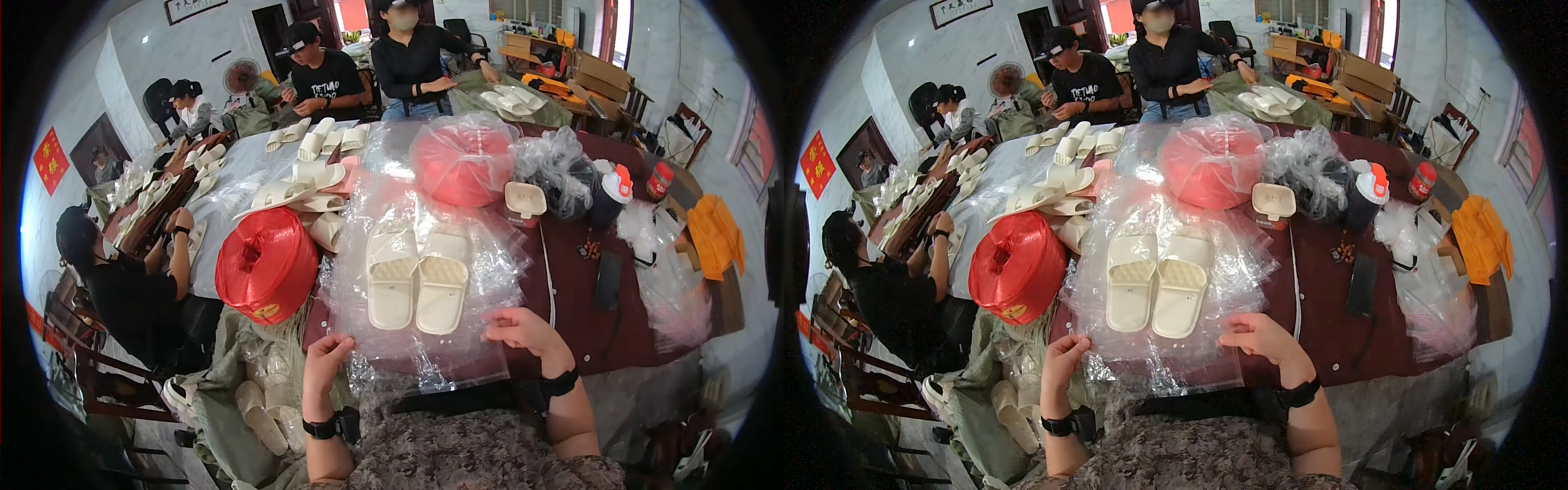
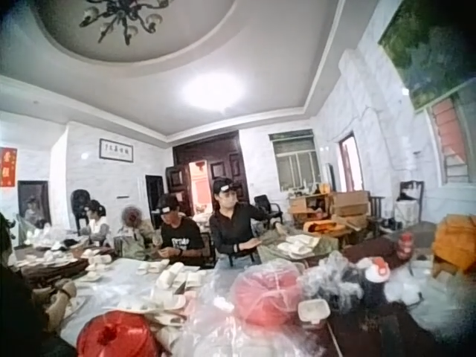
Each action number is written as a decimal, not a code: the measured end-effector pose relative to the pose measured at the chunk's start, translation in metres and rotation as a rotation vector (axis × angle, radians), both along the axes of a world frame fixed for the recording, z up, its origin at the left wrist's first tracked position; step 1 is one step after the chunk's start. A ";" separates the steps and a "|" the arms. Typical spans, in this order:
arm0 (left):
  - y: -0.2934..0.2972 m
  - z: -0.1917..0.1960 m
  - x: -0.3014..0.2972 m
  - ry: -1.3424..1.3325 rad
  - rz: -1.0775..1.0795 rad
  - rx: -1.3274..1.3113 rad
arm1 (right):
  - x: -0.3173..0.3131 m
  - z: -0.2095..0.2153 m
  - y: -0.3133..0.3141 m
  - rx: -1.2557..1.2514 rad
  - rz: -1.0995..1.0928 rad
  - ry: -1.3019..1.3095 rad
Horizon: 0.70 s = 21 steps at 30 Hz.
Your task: Packaging pairs of white slippers into clear plastic bags.
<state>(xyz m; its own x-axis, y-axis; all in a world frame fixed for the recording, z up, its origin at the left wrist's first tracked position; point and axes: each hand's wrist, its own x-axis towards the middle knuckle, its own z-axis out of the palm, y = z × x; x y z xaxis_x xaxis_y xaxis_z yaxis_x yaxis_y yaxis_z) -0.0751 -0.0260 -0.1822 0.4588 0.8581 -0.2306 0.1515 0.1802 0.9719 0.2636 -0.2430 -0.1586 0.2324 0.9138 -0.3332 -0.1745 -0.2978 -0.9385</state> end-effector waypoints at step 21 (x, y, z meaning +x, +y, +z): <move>-0.014 0.039 0.011 -0.171 0.100 0.176 | -0.025 0.020 -0.006 0.311 -0.368 -0.202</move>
